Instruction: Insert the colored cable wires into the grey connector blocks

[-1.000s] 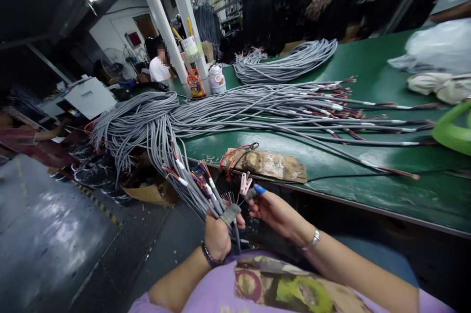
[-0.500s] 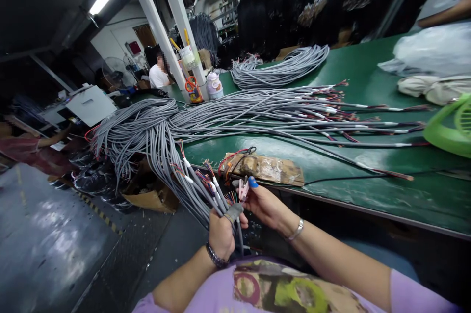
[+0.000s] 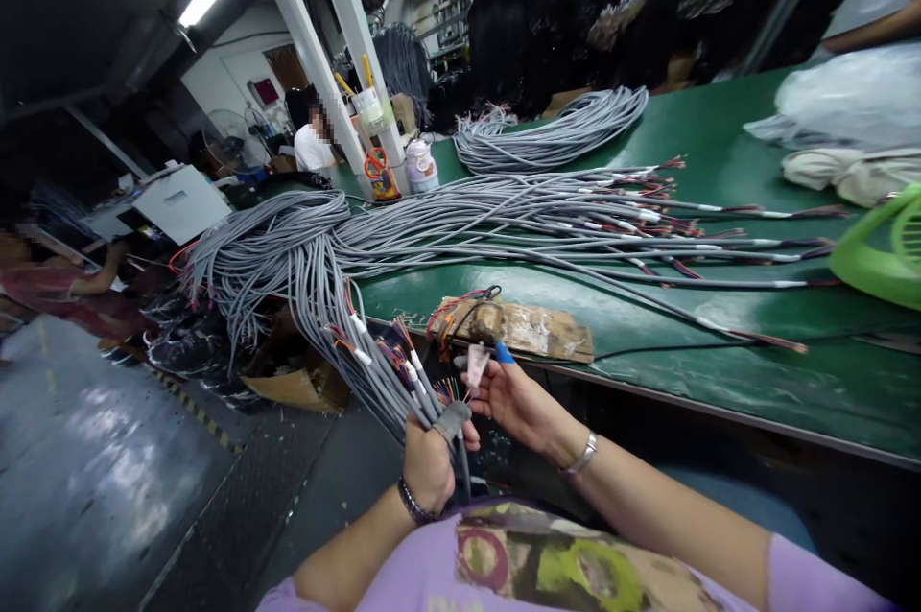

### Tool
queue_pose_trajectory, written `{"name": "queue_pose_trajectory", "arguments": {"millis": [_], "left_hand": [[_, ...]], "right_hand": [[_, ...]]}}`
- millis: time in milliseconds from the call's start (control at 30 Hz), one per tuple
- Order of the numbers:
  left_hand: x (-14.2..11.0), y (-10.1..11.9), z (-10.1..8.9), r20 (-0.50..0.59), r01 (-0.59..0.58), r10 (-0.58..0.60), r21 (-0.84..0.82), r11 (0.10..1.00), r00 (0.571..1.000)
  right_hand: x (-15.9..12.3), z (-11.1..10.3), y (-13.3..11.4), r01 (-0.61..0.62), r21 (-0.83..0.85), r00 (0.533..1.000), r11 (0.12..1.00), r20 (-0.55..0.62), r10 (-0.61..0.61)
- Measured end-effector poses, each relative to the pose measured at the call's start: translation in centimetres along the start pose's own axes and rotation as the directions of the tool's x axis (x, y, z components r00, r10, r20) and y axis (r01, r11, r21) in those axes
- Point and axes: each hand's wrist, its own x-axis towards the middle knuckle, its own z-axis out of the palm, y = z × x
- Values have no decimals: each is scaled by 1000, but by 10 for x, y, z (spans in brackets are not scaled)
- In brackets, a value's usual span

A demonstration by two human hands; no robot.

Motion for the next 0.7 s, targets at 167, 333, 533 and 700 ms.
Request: {"name": "queue_pose_trajectory", "arguments": {"millis": [167,333,533,700], "left_hand": [[-2,2,-1,-77,-5,-2,-92,996,997],[5,0,5,-69,-29,25,-53,998,997],[11,-7,7,-64,-43,40,-34,999,997],[10,-12,6,-59,-35,34,-16,999,998]], "right_hand": [[0,-1,-3,12,14,1000,1000,-29,-12],[2,-3,0,21,65,998,998,-56,-17],[6,1,0,50,105,996,993,-74,-42],[8,1,2,87,106,992,991,-95,-77]]}}
